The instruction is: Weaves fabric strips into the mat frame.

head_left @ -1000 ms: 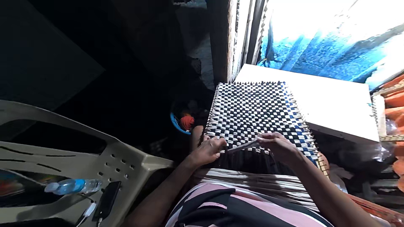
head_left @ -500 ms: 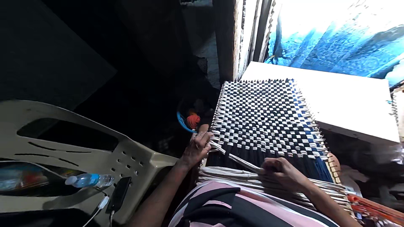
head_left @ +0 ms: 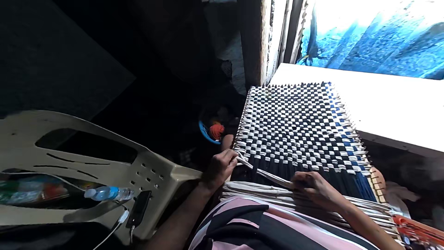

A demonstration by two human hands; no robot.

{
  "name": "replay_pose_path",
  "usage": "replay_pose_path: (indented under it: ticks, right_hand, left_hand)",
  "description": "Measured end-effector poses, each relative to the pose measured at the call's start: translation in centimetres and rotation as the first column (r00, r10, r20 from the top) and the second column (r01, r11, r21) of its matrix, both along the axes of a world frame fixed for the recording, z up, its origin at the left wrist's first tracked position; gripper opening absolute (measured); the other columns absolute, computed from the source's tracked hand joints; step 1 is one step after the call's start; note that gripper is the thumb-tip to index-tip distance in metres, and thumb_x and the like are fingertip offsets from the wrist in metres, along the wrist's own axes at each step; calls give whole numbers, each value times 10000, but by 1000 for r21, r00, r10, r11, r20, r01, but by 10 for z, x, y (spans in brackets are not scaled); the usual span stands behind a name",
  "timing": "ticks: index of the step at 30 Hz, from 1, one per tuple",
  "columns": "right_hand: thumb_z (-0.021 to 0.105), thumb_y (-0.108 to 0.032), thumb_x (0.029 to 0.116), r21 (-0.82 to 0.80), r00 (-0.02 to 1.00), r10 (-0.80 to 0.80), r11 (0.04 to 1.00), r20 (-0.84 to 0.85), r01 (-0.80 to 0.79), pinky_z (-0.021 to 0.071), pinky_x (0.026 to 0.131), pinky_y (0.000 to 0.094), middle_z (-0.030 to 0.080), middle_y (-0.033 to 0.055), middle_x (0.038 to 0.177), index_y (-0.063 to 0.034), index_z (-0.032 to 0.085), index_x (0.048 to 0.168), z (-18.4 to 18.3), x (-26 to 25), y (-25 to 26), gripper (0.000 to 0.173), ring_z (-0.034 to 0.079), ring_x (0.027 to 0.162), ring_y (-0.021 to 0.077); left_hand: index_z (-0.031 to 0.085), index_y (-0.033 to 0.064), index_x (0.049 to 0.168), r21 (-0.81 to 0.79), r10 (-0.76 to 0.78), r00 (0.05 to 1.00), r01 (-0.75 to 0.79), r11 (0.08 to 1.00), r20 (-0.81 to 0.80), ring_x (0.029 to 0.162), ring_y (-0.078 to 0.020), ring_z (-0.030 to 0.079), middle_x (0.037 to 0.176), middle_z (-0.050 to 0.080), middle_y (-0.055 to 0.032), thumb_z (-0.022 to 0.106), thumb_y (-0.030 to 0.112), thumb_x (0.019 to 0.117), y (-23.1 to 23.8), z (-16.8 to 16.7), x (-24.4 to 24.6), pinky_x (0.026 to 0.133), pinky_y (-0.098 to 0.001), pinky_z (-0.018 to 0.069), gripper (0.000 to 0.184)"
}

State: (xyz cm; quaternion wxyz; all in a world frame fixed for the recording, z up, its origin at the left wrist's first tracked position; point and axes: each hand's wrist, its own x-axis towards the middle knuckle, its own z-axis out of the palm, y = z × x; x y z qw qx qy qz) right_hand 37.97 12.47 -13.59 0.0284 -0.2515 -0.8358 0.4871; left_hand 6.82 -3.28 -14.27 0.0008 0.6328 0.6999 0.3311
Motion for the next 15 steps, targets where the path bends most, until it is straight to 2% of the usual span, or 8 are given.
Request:
replay_pose_path:
  ticks: [5,7,10,13,15]
  right_hand:
    - [621,-172,962,11,998,-56,998,-19,56,479,679,220,664,-37,791,-76,731,941,1,5,2,147,580,707,-5]
    - [615,-165,959,5,997,-66,998,-30,66,474,672,202,662,-45,791,-76,730,937,-1,7,2,147,573,703,-21]
    - [607,-164,961,10,999,-48,999,-27,48,493,708,226,673,-24,826,-60,731,937,-3,6,2,163,591,738,2]
    - [611,-162,968,6,1000,-30,1000,-2,30,499,721,258,676,-12,829,-59,729,939,-3,4,2,160,602,751,27]
    - [615,-166,967,7,999,-39,999,-1,39,496,712,246,679,-20,823,-67,732,939,-4,2,2,155,600,742,16]
  left_hand:
    - [748,-11,972,-53,-50,997,53,997,51,875,-241,731,949,747,-144,648,62,927,23,-9,-21,836,-398,593,132]
    - [746,-1,962,-97,-27,997,34,995,70,863,-228,724,948,744,-135,654,71,919,15,-4,-28,827,-399,589,125]
    - [741,-9,957,-150,26,999,-19,988,45,842,-248,722,946,741,-146,672,60,895,-8,-1,-34,807,-418,592,115]
    - [739,-2,957,-153,56,998,-51,987,26,804,-231,707,909,731,-143,665,81,900,-23,-3,-38,774,-378,584,125]
    - [744,1,967,-116,80,996,-76,990,35,835,-227,717,920,734,-146,657,93,918,-24,-2,-33,798,-373,589,136]
